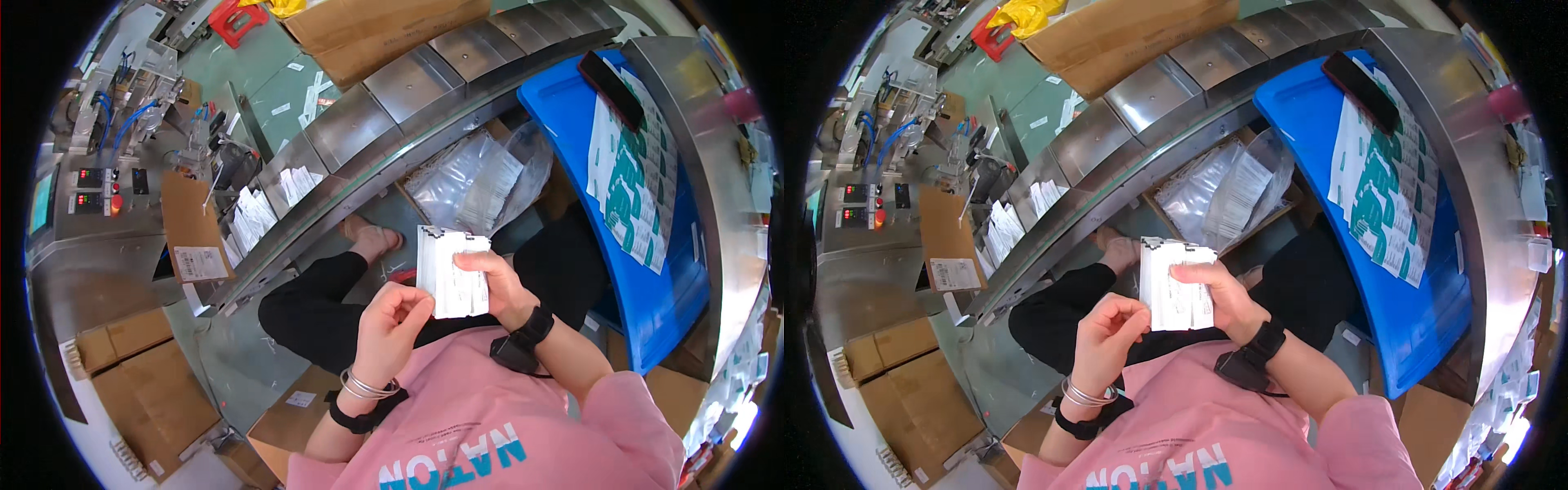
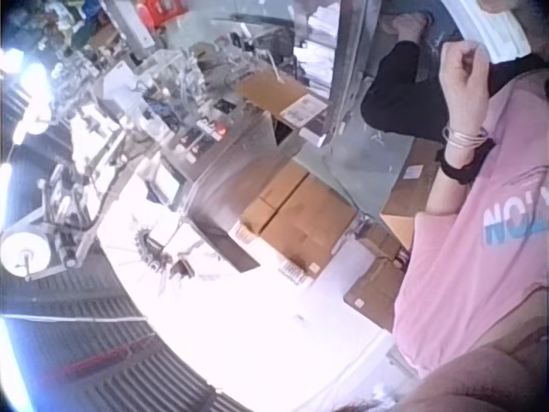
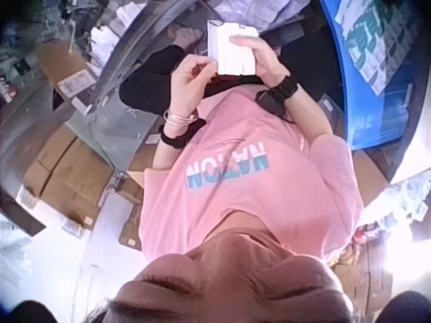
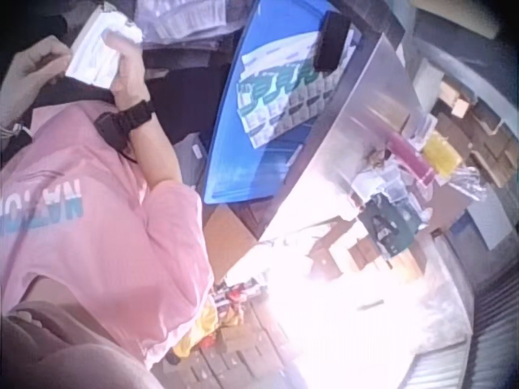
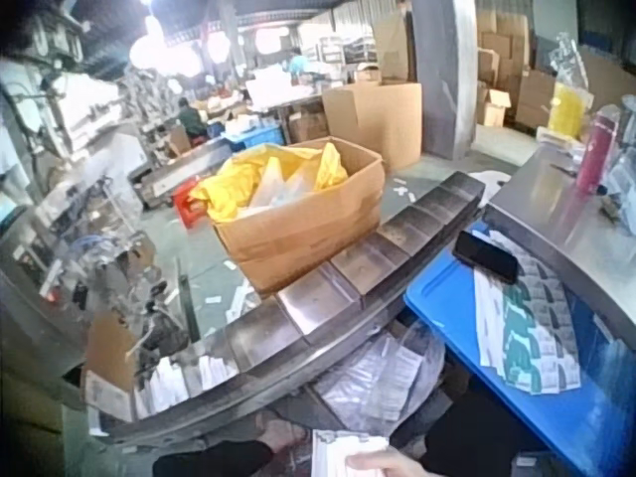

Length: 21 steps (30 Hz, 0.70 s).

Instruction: Counting and stacking small adhesive labels and placing them into plastic bags on a production line.

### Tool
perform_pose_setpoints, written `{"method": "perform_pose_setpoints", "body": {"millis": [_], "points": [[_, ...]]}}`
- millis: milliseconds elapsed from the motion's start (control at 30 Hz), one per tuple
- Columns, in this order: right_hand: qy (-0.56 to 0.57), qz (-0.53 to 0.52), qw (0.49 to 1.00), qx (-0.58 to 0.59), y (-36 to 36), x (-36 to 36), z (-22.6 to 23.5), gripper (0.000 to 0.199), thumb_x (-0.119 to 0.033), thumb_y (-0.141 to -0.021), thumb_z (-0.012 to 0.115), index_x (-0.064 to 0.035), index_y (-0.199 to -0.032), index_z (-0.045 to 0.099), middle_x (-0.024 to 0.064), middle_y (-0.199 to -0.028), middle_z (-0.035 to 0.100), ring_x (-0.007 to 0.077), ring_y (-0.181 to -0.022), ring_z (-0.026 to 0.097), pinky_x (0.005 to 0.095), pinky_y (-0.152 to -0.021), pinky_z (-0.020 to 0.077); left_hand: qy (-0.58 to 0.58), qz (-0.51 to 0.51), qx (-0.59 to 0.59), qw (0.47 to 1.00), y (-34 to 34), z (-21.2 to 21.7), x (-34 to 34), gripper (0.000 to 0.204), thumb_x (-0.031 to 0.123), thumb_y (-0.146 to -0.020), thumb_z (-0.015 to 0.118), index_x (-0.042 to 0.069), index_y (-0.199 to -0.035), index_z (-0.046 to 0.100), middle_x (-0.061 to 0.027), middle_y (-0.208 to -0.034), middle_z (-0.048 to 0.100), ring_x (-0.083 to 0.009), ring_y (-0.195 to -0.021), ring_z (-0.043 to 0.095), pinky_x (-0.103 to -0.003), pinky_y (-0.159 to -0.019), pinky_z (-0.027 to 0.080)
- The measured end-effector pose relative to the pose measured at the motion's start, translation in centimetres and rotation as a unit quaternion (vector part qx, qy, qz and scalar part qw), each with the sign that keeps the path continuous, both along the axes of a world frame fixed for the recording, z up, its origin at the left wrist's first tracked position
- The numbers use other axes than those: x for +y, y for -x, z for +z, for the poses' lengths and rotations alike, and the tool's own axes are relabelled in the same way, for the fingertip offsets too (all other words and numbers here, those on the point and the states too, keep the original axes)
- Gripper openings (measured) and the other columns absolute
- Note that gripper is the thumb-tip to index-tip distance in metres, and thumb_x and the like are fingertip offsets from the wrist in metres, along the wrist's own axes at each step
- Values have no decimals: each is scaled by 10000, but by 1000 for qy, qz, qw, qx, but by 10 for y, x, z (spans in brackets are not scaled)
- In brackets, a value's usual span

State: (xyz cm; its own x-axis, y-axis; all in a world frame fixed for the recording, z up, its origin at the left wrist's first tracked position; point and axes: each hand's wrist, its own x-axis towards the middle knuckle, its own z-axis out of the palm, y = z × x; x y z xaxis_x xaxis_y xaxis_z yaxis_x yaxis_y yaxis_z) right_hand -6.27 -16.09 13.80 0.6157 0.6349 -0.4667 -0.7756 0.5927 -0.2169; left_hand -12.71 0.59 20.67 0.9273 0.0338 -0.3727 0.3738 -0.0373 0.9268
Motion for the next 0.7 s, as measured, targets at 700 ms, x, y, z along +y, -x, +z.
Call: {"method": "perform_pose_setpoints", "body": {"millis": [700], "points": [[451,135,873,-125,-109,-76,-37,517,26,-638,714,30,-1112,507,127,-984,629,236,-830,648,339,-700,531,-380,-78,-103,916,-100,-129,-84,284,250,-875,472,43,-716,584,-187,-649,597,-394,-590,590,-482,-565,476]]}}
